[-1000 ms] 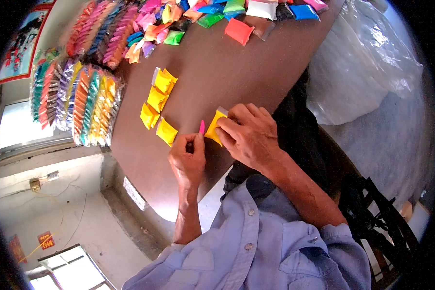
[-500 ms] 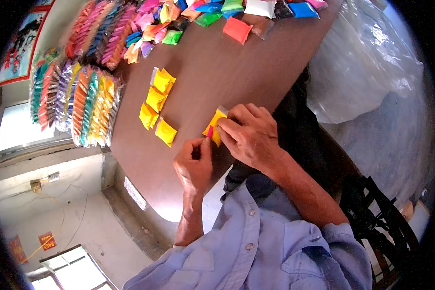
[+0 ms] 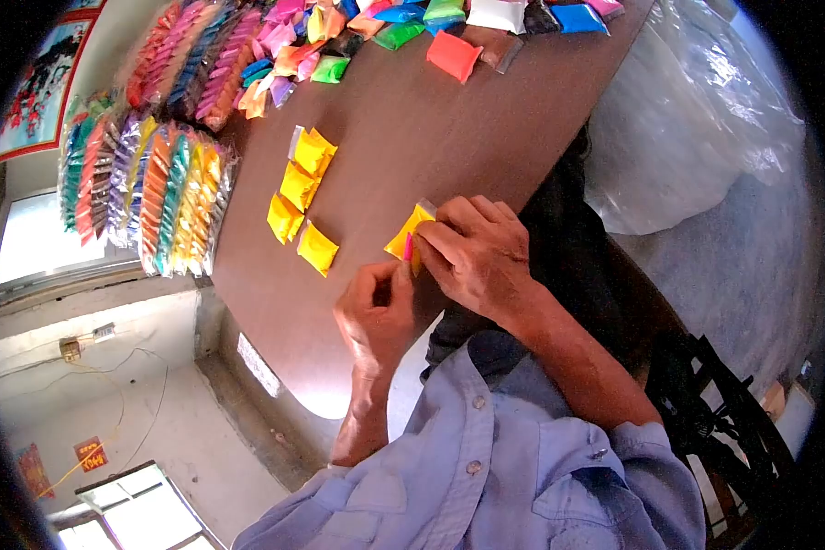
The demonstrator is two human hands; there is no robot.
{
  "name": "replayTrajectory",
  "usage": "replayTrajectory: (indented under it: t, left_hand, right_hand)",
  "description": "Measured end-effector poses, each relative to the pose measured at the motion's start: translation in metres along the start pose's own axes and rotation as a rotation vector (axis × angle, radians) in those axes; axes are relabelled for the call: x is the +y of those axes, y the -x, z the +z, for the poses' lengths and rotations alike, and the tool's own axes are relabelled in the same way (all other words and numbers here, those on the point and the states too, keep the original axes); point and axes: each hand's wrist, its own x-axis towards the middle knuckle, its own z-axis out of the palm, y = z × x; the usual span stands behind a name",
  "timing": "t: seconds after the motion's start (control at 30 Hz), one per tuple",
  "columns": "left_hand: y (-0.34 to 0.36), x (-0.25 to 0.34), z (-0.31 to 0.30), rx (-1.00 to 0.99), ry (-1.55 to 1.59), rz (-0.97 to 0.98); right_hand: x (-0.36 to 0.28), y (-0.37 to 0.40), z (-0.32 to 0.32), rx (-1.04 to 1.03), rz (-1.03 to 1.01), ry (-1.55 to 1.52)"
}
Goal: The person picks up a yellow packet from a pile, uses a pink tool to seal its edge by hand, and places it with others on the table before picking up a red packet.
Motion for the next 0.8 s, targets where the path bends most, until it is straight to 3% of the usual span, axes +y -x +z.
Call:
replayTrajectory:
  t: [0.23, 0.33, 0.5, 0.67, 0.8]
  left_hand:
    - [-0.012, -0.006, -0.006, -0.068, 0.035, -0.146]
    - [-0.018, -0.021, -0.012, -0.044, -0.136, -0.146]
    - [-0.019, -0.007, -0.018, 0.000, -0.103, -0.168]
    - [-0.024, 0.001, 0.000, -0.051, -0.011, -0.009]
    - [-0.032, -0.006, -0.002, -0.117, -0.016, -0.046]
  right_hand:
    - [0.002, 0.003, 0.005, 0.040, -0.021, -0.004]
    - [0.002, 0.003, 0.003, 0.028, -0.012, -0.006]
    - [0.005, 0.007, 0.008, 0.072, -0.022, -0.010]
    - [0.005, 0.007, 0.007, 0.060, -0.025, -0.021]
    - [0.005, 0.007, 0.005, 0.026, -0.010, -0.036]
